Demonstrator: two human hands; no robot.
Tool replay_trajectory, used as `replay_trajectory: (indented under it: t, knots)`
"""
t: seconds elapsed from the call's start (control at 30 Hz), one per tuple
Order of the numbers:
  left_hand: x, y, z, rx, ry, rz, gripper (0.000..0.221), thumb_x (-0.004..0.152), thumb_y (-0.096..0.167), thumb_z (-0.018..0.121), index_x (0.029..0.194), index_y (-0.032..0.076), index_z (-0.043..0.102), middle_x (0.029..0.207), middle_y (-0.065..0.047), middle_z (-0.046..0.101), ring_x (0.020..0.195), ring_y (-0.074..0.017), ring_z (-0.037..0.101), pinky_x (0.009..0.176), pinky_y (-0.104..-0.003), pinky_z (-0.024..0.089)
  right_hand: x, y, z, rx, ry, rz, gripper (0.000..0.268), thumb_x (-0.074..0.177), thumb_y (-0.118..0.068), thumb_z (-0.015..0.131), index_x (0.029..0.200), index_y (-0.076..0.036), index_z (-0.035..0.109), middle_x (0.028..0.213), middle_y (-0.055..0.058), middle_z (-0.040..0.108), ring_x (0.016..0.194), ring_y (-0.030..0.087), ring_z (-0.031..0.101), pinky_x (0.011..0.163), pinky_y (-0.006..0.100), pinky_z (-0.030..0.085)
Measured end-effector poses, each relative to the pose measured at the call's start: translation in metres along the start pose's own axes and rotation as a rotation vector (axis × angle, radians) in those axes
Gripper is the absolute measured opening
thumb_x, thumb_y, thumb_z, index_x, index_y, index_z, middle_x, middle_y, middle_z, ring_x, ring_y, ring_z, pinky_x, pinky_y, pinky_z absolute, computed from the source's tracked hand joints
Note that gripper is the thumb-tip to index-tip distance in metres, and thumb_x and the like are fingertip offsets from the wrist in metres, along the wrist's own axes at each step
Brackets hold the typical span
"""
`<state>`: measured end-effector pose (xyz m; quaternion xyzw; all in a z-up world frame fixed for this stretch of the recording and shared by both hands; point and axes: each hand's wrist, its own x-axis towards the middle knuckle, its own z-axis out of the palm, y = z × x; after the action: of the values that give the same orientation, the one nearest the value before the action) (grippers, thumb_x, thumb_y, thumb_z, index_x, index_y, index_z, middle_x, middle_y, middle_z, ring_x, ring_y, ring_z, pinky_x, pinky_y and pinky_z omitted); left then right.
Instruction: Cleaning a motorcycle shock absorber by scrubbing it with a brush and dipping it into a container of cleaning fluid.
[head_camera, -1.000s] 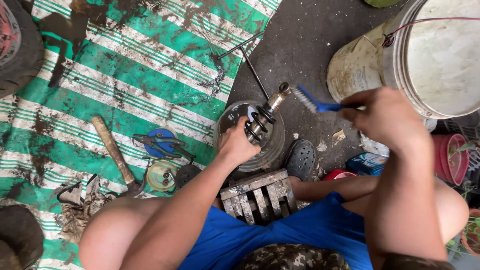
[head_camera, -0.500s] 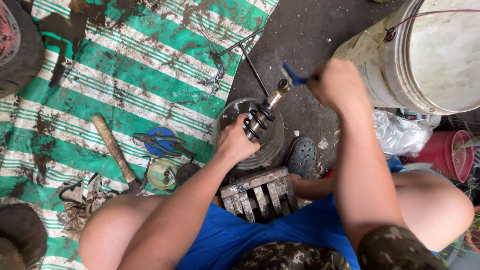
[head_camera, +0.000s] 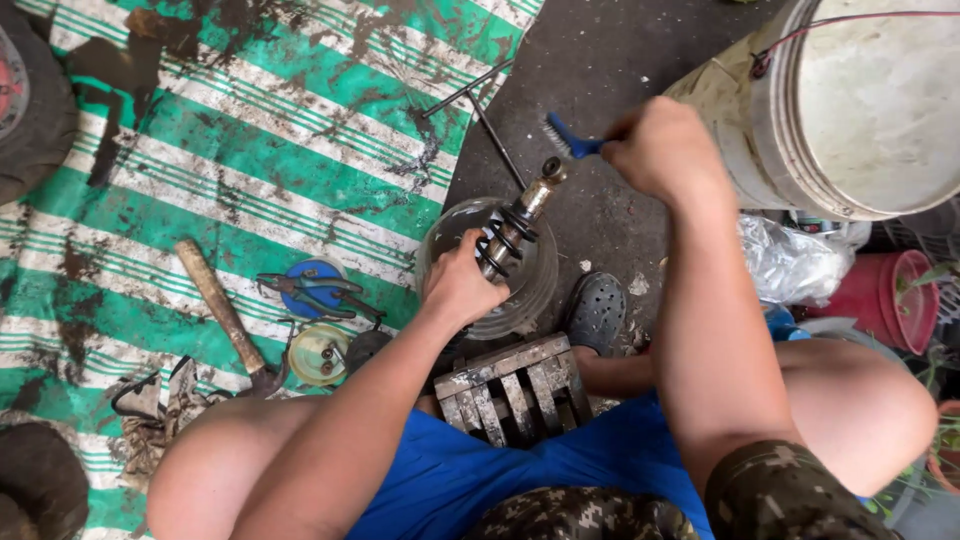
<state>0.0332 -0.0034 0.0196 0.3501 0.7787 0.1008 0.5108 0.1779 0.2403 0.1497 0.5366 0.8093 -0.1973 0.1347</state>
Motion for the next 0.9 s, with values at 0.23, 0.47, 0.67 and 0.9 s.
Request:
replay_trajectory:
  t: [0.23, 0.47, 0.67, 0.9]
  knots:
    - [-0.006, 0.005, -0.005, -0.022, 0.014, 0.012, 0.084, 0.078, 0.039, 0.078, 0.156, 0.029, 0.050, 0.136, -0.014, 0.076, 0.130, -0.0414, 0.075, 0.110, -0.055, 0.060, -0.041, -0.011, -0.007, -0.045, -0.089, 0.130, 0.031, 0.096, -0.026, 0.073, 0.121, -0.015, 0.089, 0.112, 0.024, 0.085, 0.118, 0.051, 0.076, 0.100, 0.064, 0.062]
    - [0.001, 0.000, 0.001, -0.015, 0.000, -0.006, 0.086, 0.078, 0.040, 0.079, 0.158, 0.030, 0.049, 0.136, -0.013, 0.076, 0.131, -0.0410, 0.074, 0.110, -0.056, 0.059, -0.059, -0.005, -0.028, 0.002, -0.036, 0.107, 0.034, 0.094, -0.022, 0.072, 0.122, -0.009, 0.087, 0.114, 0.029, 0.083, 0.118, 0.053, 0.075, 0.096, 0.068, 0.062]
    - [0.004, -0.001, 0.004, -0.018, 0.004, -0.009, 0.086, 0.076, 0.038, 0.080, 0.157, 0.030, 0.051, 0.134, -0.012, 0.077, 0.130, -0.0405, 0.075, 0.109, -0.056, 0.060, -0.015, -0.002, 0.027, -0.026, -0.007, 0.079, 0.033, 0.095, -0.020, 0.074, 0.124, -0.014, 0.088, 0.111, 0.023, 0.084, 0.114, 0.046, 0.079, 0.095, 0.060, 0.065]
    - [0.006, -0.001, 0.006, -0.034, 0.009, 0.011, 0.085, 0.077, 0.035, 0.080, 0.156, 0.026, 0.051, 0.133, -0.015, 0.077, 0.128, -0.0444, 0.075, 0.107, -0.058, 0.061, -0.102, -0.007, -0.015, -0.018, -0.030, 0.149, 0.034, 0.097, -0.019, 0.071, 0.126, -0.013, 0.088, 0.116, 0.026, 0.084, 0.116, 0.050, 0.077, 0.098, 0.063, 0.063]
